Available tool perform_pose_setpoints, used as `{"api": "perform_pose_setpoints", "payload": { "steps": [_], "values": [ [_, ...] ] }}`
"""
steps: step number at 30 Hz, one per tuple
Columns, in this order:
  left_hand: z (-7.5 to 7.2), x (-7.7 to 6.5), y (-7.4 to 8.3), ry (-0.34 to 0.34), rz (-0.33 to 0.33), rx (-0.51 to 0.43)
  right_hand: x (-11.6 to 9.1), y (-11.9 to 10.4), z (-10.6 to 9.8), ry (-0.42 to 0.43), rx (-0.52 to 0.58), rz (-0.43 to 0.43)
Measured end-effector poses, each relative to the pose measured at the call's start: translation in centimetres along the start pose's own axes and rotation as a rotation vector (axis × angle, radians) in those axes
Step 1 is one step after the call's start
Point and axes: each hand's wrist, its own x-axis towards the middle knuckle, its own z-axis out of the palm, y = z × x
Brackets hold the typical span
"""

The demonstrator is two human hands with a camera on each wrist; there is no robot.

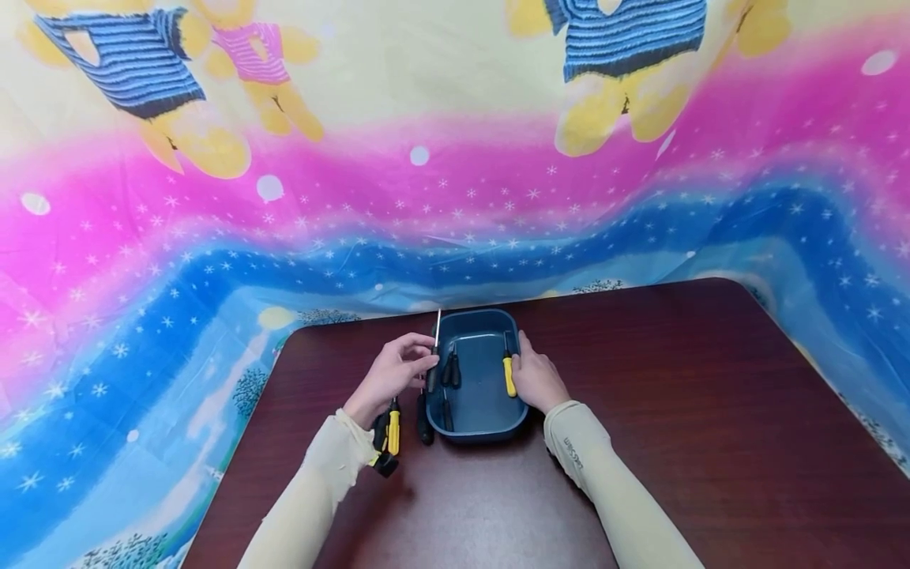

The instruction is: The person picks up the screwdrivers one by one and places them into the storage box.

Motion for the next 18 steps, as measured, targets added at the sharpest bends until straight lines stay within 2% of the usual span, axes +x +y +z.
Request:
{"api": "perform_pose_setpoints", "payload": {
  "steps": [8,18],
  "values": [
    [2.4,1.9,0.7,-0.049,-0.034,-0.054,-0.1,0.0,-0.3,-0.001,-0.009,-0.005],
    [3.7,3.2,0.7,-0.117,-0.07,-0.019,-0.3,-0.3,-0.3,0.004,-0.013,0.003]
  ]
}}
